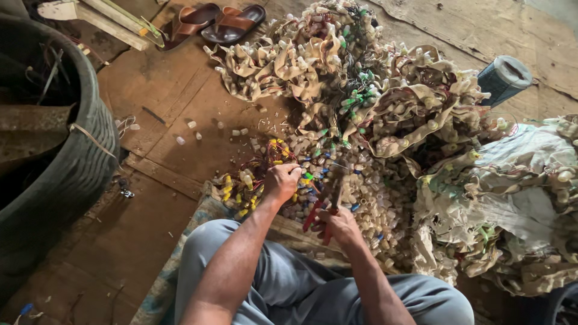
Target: The person sits on the floor and uses a red knife to cut small plastic caps off a bundle of multicolored wires. The person repeatedly picks up wire segments, cuts the caps, and drops the pieces onto a pile on the floor.
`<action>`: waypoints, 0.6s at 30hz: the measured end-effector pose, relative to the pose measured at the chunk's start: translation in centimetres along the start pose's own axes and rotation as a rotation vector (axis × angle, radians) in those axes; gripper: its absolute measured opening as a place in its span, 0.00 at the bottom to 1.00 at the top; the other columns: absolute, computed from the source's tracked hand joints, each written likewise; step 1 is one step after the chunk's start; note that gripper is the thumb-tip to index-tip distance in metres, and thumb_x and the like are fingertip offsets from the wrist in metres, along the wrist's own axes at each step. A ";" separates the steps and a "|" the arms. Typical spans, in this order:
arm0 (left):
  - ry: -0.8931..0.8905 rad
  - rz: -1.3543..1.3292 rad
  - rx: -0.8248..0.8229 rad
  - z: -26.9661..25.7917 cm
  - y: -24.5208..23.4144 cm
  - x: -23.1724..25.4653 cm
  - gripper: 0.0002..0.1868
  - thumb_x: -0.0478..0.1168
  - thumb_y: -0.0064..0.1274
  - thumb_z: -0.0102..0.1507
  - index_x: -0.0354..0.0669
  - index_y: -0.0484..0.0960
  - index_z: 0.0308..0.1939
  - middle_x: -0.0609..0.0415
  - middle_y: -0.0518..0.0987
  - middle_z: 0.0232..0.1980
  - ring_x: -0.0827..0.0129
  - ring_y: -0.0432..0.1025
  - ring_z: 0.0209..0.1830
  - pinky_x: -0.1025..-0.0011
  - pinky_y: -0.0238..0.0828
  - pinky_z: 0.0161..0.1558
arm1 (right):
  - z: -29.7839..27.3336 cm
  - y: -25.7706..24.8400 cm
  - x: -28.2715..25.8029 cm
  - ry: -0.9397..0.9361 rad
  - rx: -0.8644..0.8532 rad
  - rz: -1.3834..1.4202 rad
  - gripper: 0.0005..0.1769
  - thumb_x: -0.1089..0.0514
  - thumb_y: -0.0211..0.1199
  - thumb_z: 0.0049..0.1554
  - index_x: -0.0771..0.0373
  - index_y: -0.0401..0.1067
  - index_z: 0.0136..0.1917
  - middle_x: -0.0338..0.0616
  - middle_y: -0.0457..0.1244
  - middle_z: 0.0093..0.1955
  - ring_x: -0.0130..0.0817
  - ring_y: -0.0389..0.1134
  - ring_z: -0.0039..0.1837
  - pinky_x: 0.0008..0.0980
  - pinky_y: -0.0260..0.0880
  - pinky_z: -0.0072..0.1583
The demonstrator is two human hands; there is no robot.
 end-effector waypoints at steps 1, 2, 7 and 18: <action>0.020 -0.009 0.014 0.0 -0.2 0.2 0.15 0.48 0.54 0.60 0.44 0.89 0.41 0.45 0.86 0.39 0.53 0.82 0.38 0.62 0.77 0.42 | -0.3 0.2 -0.4 -0.035 -0.031 -0.099 0.15 0.51 0.62 0.62 0.67 0.77 0.48 0.47 0.72 0.37 0.32 0.69 0.32 0.32 0.71 0.35; 0.041 -0.017 0.029 0.1 -0.3 0.3 0.15 0.48 0.54 0.61 0.43 0.89 0.41 0.44 0.86 0.39 0.53 0.82 0.39 0.62 0.77 0.43 | -0.5 0.3 -0.7 -0.071 -0.060 -0.198 0.21 0.48 0.60 0.65 0.71 0.78 0.45 0.49 0.72 0.36 0.33 0.66 0.29 0.32 0.68 0.34; 0.051 0.013 0.056 0.5 -0.2 -0.2 0.16 0.49 0.55 0.61 0.43 0.89 0.42 0.43 0.85 0.40 0.51 0.82 0.42 0.61 0.77 0.45 | -0.6 0.5 1.5 0.095 -0.082 -0.147 0.12 0.56 0.67 0.58 0.67 0.69 0.48 0.43 0.63 0.35 0.32 0.64 0.32 0.34 0.68 0.35; -0.019 0.065 0.007 0.4 0.1 -0.4 0.17 0.51 0.51 0.62 0.45 0.88 0.41 0.42 0.85 0.40 0.47 0.80 0.41 0.57 0.76 0.43 | 0.1 2.2 2.0 0.007 -0.200 -0.226 0.24 0.66 0.70 0.47 0.57 0.68 0.56 0.41 0.68 0.53 0.29 0.68 0.45 0.33 0.72 0.41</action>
Point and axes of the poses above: each hand's wrist, its own z-axis towards the middle knuckle, its own y-axis out of the palm, x = y × z, the point moved 9 cm from there along z, towards the middle knuckle
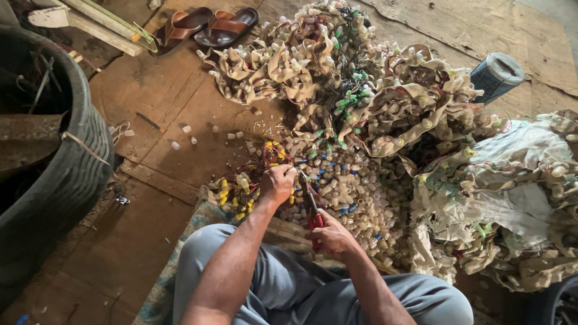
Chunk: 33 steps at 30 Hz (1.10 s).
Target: The person sits on the floor and uses a red knife to cut small plastic caps off a bundle of multicolored wires. The person repeatedly picks up wire segments, cuts the caps, and drops the pieces onto a pile on the floor.
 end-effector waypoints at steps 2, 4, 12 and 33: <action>-0.025 0.017 -0.025 -0.2 0.2 -0.1 0.17 0.51 0.51 0.62 0.46 0.89 0.41 0.42 0.85 0.38 0.47 0.80 0.39 0.57 0.76 0.42 | 0.2 0.1 0.2 -0.020 -0.005 -0.013 0.23 0.65 0.70 0.48 0.58 0.68 0.57 0.42 0.68 0.55 0.29 0.68 0.48 0.33 0.72 0.43; -0.027 0.043 -0.033 -0.2 0.2 -0.1 0.17 0.52 0.50 0.62 0.48 0.89 0.40 0.43 0.85 0.38 0.47 0.80 0.39 0.57 0.76 0.42 | 0.4 0.3 0.4 0.002 -0.004 0.003 0.23 0.65 0.70 0.49 0.59 0.68 0.57 0.43 0.67 0.55 0.32 0.67 0.47 0.35 0.71 0.43; -0.027 0.231 -0.055 0.3 1.0 -1.1 0.16 0.52 0.50 0.62 0.49 0.88 0.36 0.45 0.84 0.37 0.47 0.79 0.37 0.54 0.76 0.40 | -0.5 0.1 -0.5 0.057 0.048 -0.104 0.22 0.66 0.65 0.48 0.60 0.68 0.57 0.42 0.67 0.50 0.34 0.67 0.40 0.35 0.70 0.40; 0.113 0.149 -0.159 0.4 2.8 -2.2 0.13 0.47 0.54 0.62 0.49 0.89 0.44 0.48 0.86 0.45 0.51 0.80 0.44 0.60 0.76 0.47 | -0.4 0.2 -1.9 -0.062 0.314 0.077 0.16 0.51 0.63 0.62 0.64 0.68 0.39 0.36 0.57 0.26 0.27 0.57 0.26 0.31 0.55 0.29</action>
Point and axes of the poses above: each hand's wrist, its own z-axis towards the middle knuckle, its own y-axis out of the palm, x = y × z, the point moved 9 cm from there along z, towards the middle knuckle
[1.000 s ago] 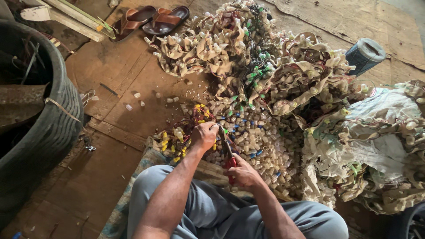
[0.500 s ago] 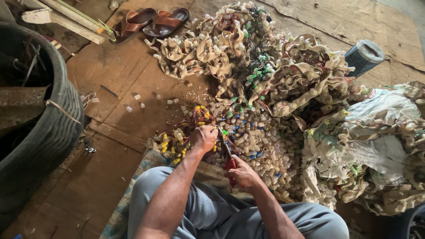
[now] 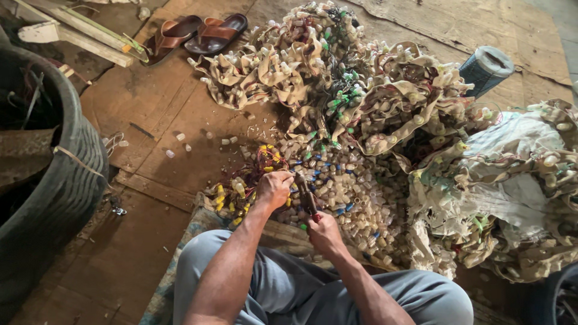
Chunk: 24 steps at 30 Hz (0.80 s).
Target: The person sits on the floor and uses a red knife to cut small plastic caps off a bundle of multicolored wires. The person repeatedly picks up wire segments, cuts the caps, and drops the pieces onto a pile on the floor.
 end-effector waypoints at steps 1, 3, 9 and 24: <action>0.097 -0.010 0.020 -0.1 -0.2 0.9 0.13 0.46 0.53 0.63 0.48 0.88 0.44 0.48 0.86 0.45 0.52 0.80 0.45 0.61 0.76 0.48 | 0.1 -0.4 0.8 0.065 0.009 0.101 0.18 0.48 0.63 0.62 0.62 0.68 0.38 0.36 0.56 0.25 0.27 0.56 0.24 0.32 0.53 0.27; 0.290 -0.027 0.069 -0.6 -1.2 3.1 0.12 0.44 0.51 0.63 0.46 0.87 0.43 0.48 0.86 0.46 0.52 0.81 0.46 0.62 0.77 0.49 | 0.7 -1.0 2.1 0.190 0.016 0.300 0.20 0.44 0.62 0.61 0.58 0.68 0.34 0.36 0.55 0.22 0.29 0.52 0.21 0.33 0.48 0.24; -0.013 -0.105 -0.092 -0.6 -3.5 3.2 0.17 0.50 0.56 0.65 0.38 0.86 0.42 0.44 0.84 0.37 0.54 0.80 0.36 0.61 0.75 0.40 | 2.0 -4.4 1.7 0.071 0.144 0.057 0.18 0.47 0.65 0.58 0.63 0.72 0.37 0.40 0.60 0.25 0.32 0.56 0.22 0.37 0.54 0.24; -0.581 0.377 0.007 -2.7 -11.6 -6.5 0.28 0.57 0.66 0.50 0.37 0.87 0.42 0.34 0.82 0.48 0.42 0.78 0.49 0.53 0.75 0.52 | 6.5 -5.2 6.3 -0.034 0.100 -0.235 0.15 0.53 0.68 0.56 0.69 0.79 0.39 0.46 0.69 0.32 0.36 0.68 0.34 0.41 0.68 0.38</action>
Point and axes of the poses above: each hand's wrist, its own z-axis towards the middle knuckle, its own y-axis out of the palm, x = y × z, the point moved 9 cm from there along z, towards the middle knuckle
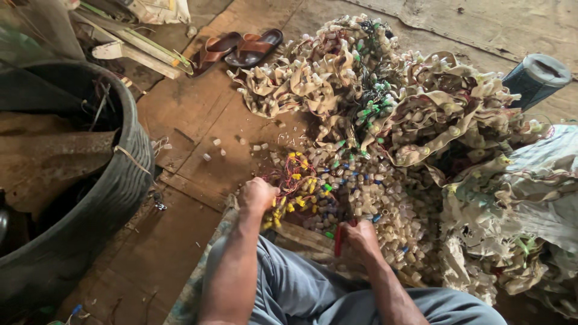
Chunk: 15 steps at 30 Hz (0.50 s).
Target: The person sits on the floor and uses a red knife to cut small plastic caps off a bundle of multicolored wires. The person repeatedly picks up wire segments, cuts the caps, and drops the pieces onto a pile on the floor.
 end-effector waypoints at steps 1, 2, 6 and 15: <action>0.041 0.005 0.051 -0.3 0.2 0.4 0.24 0.54 0.62 0.53 0.38 0.87 0.42 0.32 0.82 0.47 0.41 0.78 0.49 0.52 0.75 0.52 | -0.3 -0.6 -0.5 -0.031 0.047 -0.080 0.14 0.52 0.67 0.55 0.67 0.79 0.42 0.46 0.70 0.33 0.38 0.70 0.36 0.41 0.70 0.41; 0.086 0.011 0.102 -0.6 0.2 1.1 0.21 0.52 0.58 0.56 0.38 0.88 0.42 0.31 0.83 0.46 0.40 0.79 0.48 0.52 0.76 0.52 | -0.9 -1.4 -1.3 -0.061 0.099 -0.158 0.14 0.51 0.66 0.55 0.65 0.78 0.45 0.47 0.70 0.34 0.40 0.72 0.37 0.41 0.71 0.43; 0.284 -0.143 0.213 -2.5 -1.8 3.8 0.15 0.45 0.58 0.60 0.41 0.83 0.46 0.34 0.84 0.43 0.40 0.80 0.44 0.51 0.76 0.48 | -4.5 -3.4 -8.7 -0.395 0.503 -0.606 0.31 0.49 0.74 0.47 0.66 0.75 0.59 0.63 0.67 0.50 0.61 0.69 0.52 0.51 0.71 0.51; 1.007 -0.521 0.142 -14.1 -1.9 14.8 0.22 0.39 0.64 0.55 0.37 0.79 0.52 0.42 0.84 0.44 0.51 0.81 0.43 0.59 0.77 0.44 | -6.8 2.1 -14.0 -0.616 -0.155 0.426 0.24 0.65 0.61 0.61 0.65 0.66 0.70 0.41 0.66 0.54 0.23 0.66 0.52 0.24 0.70 0.53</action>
Point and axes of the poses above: each hand's wrist, its own z-axis towards the middle knuckle, its own y-axis out of the palm, x = y × z, the point moved 9 cm from there along z, towards the middle knuckle
